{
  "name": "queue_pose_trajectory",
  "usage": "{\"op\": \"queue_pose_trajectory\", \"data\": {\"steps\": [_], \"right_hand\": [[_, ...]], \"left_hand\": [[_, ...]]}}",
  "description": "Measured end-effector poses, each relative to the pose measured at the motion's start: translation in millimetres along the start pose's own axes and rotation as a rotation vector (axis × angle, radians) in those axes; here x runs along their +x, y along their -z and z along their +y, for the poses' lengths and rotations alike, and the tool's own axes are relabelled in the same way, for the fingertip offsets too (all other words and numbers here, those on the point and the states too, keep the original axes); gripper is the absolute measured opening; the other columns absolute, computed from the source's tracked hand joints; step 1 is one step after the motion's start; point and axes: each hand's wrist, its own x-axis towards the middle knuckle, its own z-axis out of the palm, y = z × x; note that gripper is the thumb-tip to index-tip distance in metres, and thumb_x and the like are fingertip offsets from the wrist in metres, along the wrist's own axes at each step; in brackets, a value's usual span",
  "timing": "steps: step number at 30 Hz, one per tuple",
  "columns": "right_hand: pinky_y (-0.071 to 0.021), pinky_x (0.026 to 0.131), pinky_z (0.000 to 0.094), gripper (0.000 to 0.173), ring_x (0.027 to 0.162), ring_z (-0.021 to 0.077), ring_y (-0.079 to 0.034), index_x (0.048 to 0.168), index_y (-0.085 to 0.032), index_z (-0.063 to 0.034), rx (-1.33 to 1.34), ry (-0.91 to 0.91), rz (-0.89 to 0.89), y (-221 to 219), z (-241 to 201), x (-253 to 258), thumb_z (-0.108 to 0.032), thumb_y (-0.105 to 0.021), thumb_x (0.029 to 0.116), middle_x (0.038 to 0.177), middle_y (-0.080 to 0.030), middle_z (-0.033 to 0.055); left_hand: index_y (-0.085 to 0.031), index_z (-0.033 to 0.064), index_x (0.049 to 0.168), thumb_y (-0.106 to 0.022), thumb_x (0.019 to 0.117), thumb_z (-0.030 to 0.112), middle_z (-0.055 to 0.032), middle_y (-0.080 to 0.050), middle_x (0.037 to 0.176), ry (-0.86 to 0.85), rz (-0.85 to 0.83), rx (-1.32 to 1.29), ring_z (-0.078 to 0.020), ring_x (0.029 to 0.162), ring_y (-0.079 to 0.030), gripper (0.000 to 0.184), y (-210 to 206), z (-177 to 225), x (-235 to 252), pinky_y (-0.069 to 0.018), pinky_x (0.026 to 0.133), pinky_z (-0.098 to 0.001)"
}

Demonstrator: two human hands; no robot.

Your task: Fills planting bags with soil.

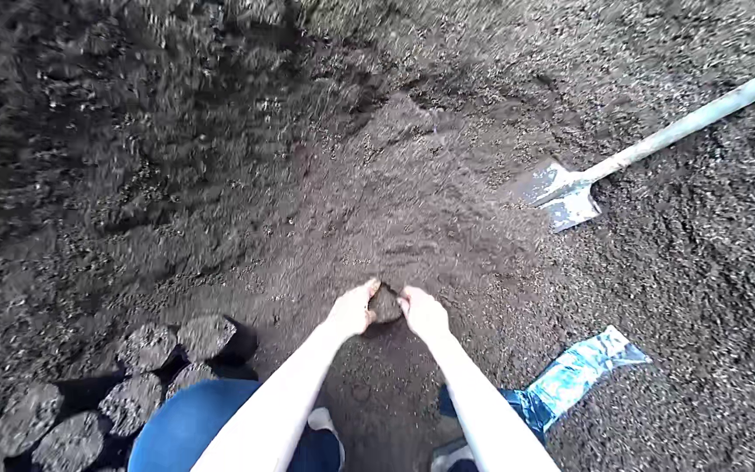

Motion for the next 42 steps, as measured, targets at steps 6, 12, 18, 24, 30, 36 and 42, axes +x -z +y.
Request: {"op": "queue_pose_trajectory", "data": {"steps": [6,12,18,24,30,36,42], "right_hand": [[-0.0510,0.100,0.0554,0.038,0.124,0.0332,-0.063,0.131,-0.061,-0.0077,0.020,0.033,0.065,-39,7,2,-0.033,-0.045,0.1089,0.135,-0.063,0.0163],[-0.0424,0.116,0.0390,0.039,0.136,0.0265,-0.055,0.136,-0.063,-0.0045,0.062,0.531,0.202,-48,5,-18,-0.018,-0.041,0.1065,0.142,-0.060,0.0145],[-0.0315,0.123,0.0436,0.059,0.150,0.0287,-0.038,0.149,-0.050,-0.0016,-0.064,0.465,-0.080,-59,-2,-15,-0.043,-0.047,0.1075,0.161,-0.040,0.0178],[-0.0226,0.127,0.0421,0.081,0.159,0.0295,-0.016,0.161,-0.020,0.0035,-0.097,0.347,-0.106,-67,0,-61,-0.045,-0.052,0.1051,0.170,-0.013,0.0217],[-0.0168,0.129,0.0463,0.098,0.155,0.0410,-0.022,0.151,-0.040,0.0108,-0.153,0.326,-0.086,-143,27,-95,-0.068,-0.052,0.0947,0.161,-0.032,0.0314],[-0.0254,0.124,0.0514,0.062,0.147,0.0341,-0.041,0.144,-0.057,-0.0055,-0.253,0.257,-0.198,-163,13,-77,-0.050,-0.049,0.1018,0.151,-0.052,0.0198],[-0.0167,0.127,0.0517,0.073,0.154,0.0364,-0.026,0.153,-0.044,-0.0028,-0.253,0.246,-0.270,-136,-2,-39,-0.053,-0.052,0.1001,0.161,-0.037,0.0230]], "left_hand": [[-0.042,0.0135,0.158,-0.055,0.0956,-0.002,-0.0028,-0.040,0.165,-0.031,0.082,0.073,-0.0251,0.147,-0.045,0.066,-26,-35,-6,-0.0376,0.120,-0.0524],[-0.064,0.0157,0.137,-0.055,0.1000,0.013,-0.0067,-0.061,0.145,0.064,0.254,0.000,-0.0264,0.135,-0.057,0.038,-3,-18,-19,-0.0457,0.111,-0.0550],[-0.054,0.0154,0.147,-0.061,0.0998,0.040,-0.0184,-0.054,0.148,0.161,0.077,0.412,-0.0419,0.142,-0.044,0.054,-20,-17,46,-0.0381,0.108,-0.0666],[-0.057,0.0179,0.145,-0.038,0.1120,0.022,-0.0170,-0.062,0.140,0.008,-0.029,0.280,-0.0393,0.129,-0.060,0.038,-46,-12,33,-0.0478,0.103,-0.0621],[-0.058,0.0161,0.143,-0.037,0.1112,0.013,-0.0224,-0.066,0.125,-0.257,-0.161,0.260,-0.0444,0.109,-0.068,0.038,-96,-18,-29,-0.0528,0.091,-0.0621],[-0.059,0.0095,0.139,-0.035,0.1119,0.013,-0.0241,-0.068,0.119,-0.336,-0.193,0.225,-0.0422,0.107,-0.068,0.037,-118,-31,-30,-0.0526,0.093,-0.0576],[-0.061,0.0104,0.138,-0.035,0.1135,0.027,-0.0207,-0.068,0.126,-0.205,-0.084,0.103,-0.0393,0.120,-0.065,0.039,-89,-29,-10,-0.0491,0.103,-0.0588]]}}
